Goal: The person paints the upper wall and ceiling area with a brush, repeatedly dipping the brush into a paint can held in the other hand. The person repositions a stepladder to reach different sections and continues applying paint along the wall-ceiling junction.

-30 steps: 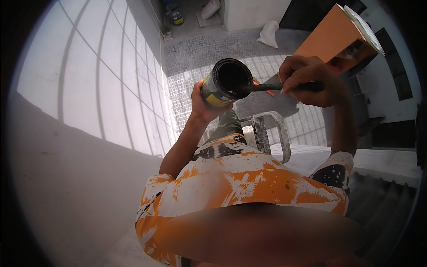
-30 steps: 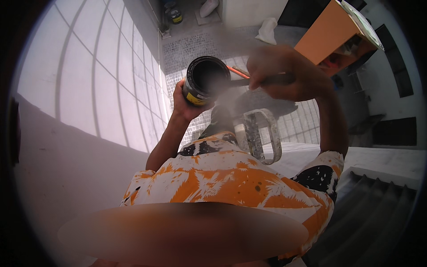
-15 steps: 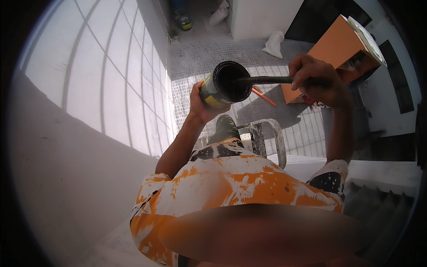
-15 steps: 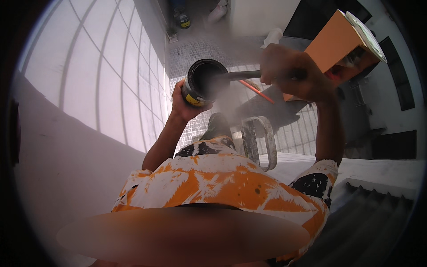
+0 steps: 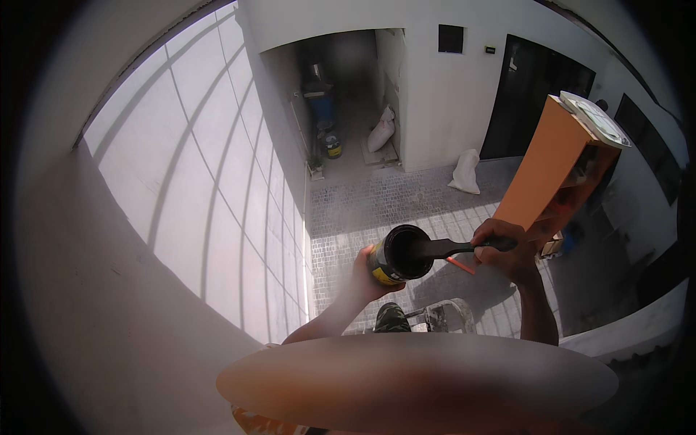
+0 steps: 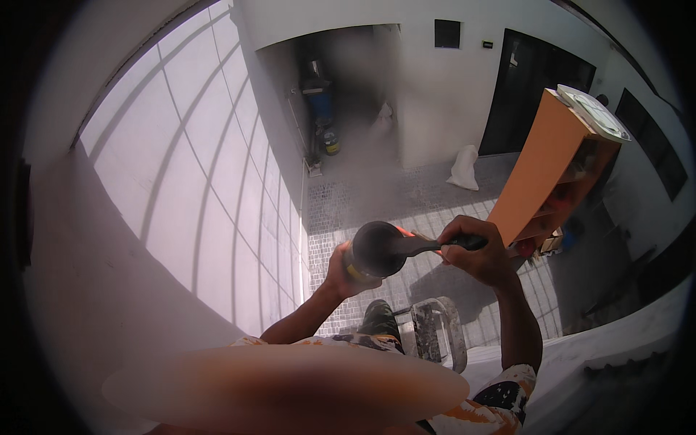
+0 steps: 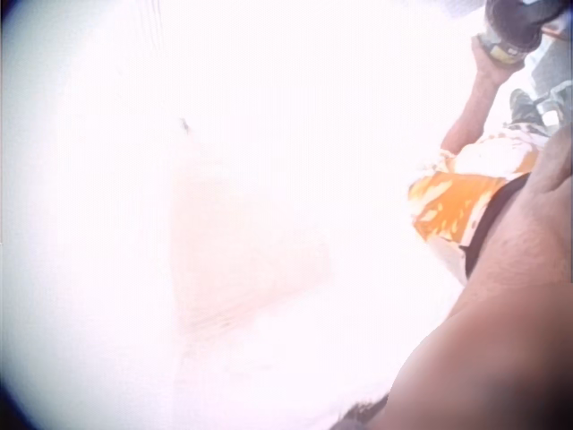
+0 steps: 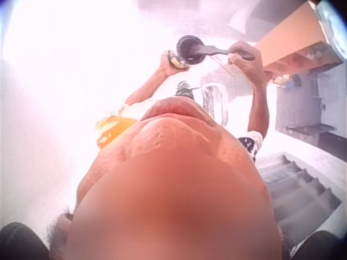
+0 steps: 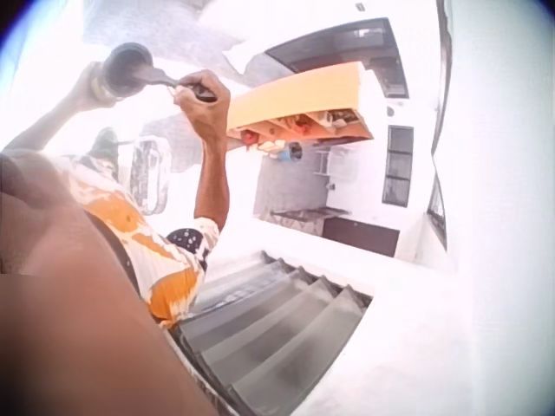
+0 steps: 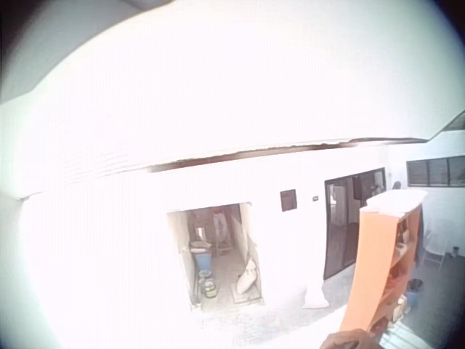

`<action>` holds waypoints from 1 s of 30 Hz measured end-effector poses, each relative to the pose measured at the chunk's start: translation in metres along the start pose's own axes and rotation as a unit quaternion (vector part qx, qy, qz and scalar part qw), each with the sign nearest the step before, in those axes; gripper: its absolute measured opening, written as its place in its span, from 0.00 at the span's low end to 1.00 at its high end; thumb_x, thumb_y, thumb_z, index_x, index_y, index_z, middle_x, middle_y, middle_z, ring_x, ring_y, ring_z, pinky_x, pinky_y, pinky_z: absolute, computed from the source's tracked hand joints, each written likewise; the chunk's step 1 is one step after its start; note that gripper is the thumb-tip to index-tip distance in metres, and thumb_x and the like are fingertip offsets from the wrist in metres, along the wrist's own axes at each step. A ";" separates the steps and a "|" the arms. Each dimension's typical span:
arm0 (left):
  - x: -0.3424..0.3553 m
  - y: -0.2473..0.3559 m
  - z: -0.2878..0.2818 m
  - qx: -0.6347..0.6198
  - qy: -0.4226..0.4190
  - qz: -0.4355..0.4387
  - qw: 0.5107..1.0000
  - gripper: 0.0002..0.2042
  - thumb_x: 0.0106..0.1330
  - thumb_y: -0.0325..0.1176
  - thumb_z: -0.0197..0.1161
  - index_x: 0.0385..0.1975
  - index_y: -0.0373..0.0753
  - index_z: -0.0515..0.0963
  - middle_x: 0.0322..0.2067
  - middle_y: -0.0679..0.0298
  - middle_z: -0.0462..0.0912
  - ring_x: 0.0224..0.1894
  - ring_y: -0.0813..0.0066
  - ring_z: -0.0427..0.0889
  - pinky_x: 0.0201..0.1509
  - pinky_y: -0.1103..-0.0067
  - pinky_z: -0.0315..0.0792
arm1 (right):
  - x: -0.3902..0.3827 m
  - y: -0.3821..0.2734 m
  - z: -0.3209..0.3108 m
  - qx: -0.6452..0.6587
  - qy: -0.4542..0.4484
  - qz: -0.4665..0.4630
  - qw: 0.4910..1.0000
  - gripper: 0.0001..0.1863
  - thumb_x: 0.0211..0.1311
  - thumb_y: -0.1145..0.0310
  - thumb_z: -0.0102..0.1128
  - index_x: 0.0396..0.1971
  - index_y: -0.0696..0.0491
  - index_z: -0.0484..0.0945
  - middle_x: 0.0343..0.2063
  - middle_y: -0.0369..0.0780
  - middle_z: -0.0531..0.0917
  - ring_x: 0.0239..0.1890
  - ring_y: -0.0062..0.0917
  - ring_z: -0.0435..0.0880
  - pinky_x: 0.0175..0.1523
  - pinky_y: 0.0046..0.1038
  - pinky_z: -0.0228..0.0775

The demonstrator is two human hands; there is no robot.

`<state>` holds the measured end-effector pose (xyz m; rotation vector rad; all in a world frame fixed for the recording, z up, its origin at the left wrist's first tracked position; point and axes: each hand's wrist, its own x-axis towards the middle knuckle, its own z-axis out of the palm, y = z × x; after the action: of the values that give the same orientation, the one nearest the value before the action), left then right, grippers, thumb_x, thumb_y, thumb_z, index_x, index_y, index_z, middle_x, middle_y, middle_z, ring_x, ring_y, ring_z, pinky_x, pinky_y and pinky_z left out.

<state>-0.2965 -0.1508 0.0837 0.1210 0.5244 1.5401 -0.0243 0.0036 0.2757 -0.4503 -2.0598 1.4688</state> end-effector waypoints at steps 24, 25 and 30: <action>-0.008 0.034 -0.019 -0.035 -0.056 -0.044 0.997 0.35 0.66 0.62 0.49 0.62 0.39 0.73 0.56 0.44 0.75 0.55 0.47 0.75 0.51 0.59 0.75 | 0.032 0.017 0.012 0.331 0.283 -0.295 0.850 0.19 0.74 0.66 0.56 0.57 0.63 0.77 0.37 0.48 0.87 0.34 0.29 0.90 0.38 0.33 0.85; -0.011 0.034 -0.017 -0.024 -0.033 -0.035 0.999 0.35 0.66 0.63 0.49 0.61 0.39 0.73 0.55 0.45 0.76 0.54 0.47 0.76 0.50 0.59 0.76 | 0.043 0.005 0.010 0.264 0.291 -0.358 0.847 0.20 0.75 0.67 0.55 0.60 0.63 0.75 0.40 0.48 0.87 0.37 0.30 0.90 0.40 0.33 0.85; -0.032 0.029 -0.015 -0.029 -0.010 0.002 1.000 0.30 0.67 0.56 0.60 0.58 0.37 0.74 0.48 0.51 0.84 0.47 0.52 0.84 0.45 0.62 0.81 | 0.105 -0.063 0.009 -0.159 0.400 -0.521 0.737 0.18 0.69 0.73 0.63 0.57 0.59 0.79 0.46 0.45 0.85 0.39 0.27 0.89 0.46 0.28 0.82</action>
<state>-0.3268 -0.1838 0.0900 0.0918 0.4635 1.5550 -0.1087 0.0352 0.3592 0.0272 -1.3606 0.1454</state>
